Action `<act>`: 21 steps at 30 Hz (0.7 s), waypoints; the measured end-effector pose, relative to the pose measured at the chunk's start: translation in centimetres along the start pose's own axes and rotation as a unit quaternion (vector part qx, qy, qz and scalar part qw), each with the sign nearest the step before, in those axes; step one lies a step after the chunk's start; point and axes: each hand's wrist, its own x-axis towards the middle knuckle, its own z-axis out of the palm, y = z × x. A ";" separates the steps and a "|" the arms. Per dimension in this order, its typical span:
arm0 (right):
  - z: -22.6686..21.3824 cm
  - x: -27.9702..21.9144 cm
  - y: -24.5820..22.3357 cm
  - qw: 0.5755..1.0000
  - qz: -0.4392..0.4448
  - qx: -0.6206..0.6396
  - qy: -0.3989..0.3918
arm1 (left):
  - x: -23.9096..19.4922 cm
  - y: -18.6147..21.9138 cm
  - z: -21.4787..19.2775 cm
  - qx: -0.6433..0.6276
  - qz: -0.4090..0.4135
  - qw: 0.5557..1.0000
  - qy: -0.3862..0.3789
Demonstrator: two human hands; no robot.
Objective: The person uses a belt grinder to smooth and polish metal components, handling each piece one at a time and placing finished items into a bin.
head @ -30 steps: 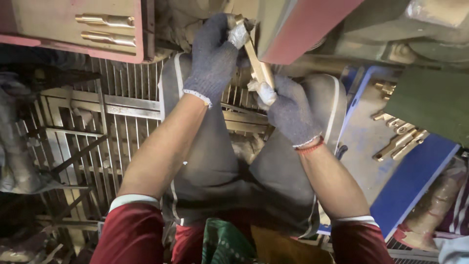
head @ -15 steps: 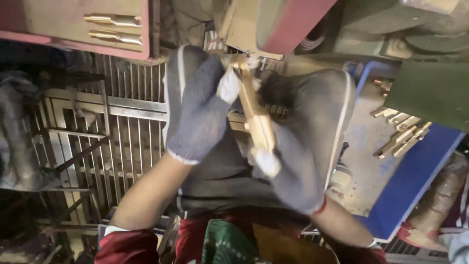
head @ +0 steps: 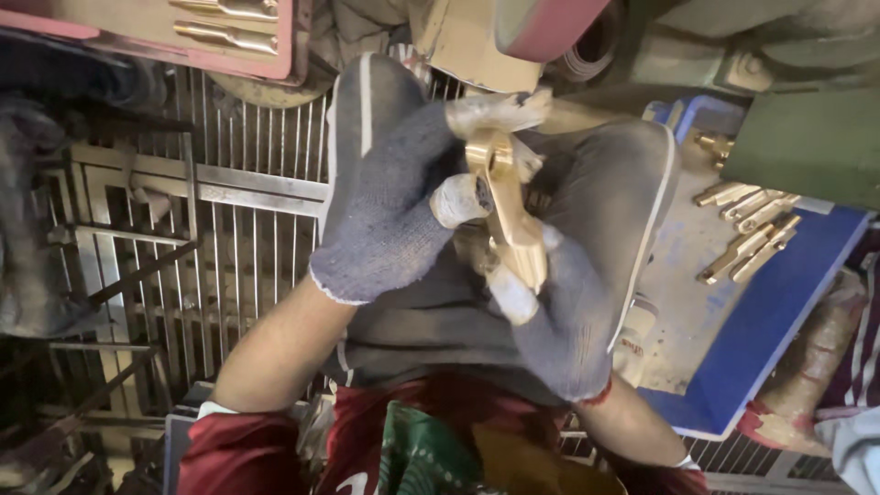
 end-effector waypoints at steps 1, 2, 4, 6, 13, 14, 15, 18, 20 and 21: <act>0.1 0.4 0.5 0.993 0.068 0.094 -0.007 | 0.2 -0.4 -0.1 0.003 0.005 1.000 0.011; -0.1 1.1 1.1 0.995 0.043 0.089 -0.011 | 0.6 -0.8 -0.1 0.008 0.012 1.000 0.023; -0.6 3.4 2.4 0.996 -0.007 0.082 -0.023 | 1.3 -2.0 -0.3 -0.026 0.027 0.998 0.059; -1.6 6.1 3.5 0.996 -0.080 -0.016 -0.035 | 2.9 -4.0 -1.5 0.118 0.068 0.986 0.098; -1.2 14.5 6.8 0.987 0.099 0.095 -0.081 | 9.7 -12.3 -4.3 0.184 -0.065 0.963 0.186; -1.2 14.7 7.0 0.985 0.105 0.110 -0.085 | 9.9 -12.9 -4.4 0.177 -0.051 0.965 0.189; -1.4 14.6 7.1 0.982 0.111 0.125 -0.089 | 10.0 -13.5 -4.4 0.170 -0.037 0.966 0.191; -1.4 14.9 8.0 0.956 0.178 0.209 -0.104 | 10.4 -15.1 -4.6 0.146 -0.067 0.965 0.210; -1.3 15.0 8.2 0.944 0.213 0.230 -0.104 | 10.6 -15.7 -4.7 0.178 -0.029 0.960 0.213; -1.1 15.1 8.2 0.946 0.220 0.218 -0.100 | 10.6 -15.7 -4.9 0.219 0.031 0.953 0.205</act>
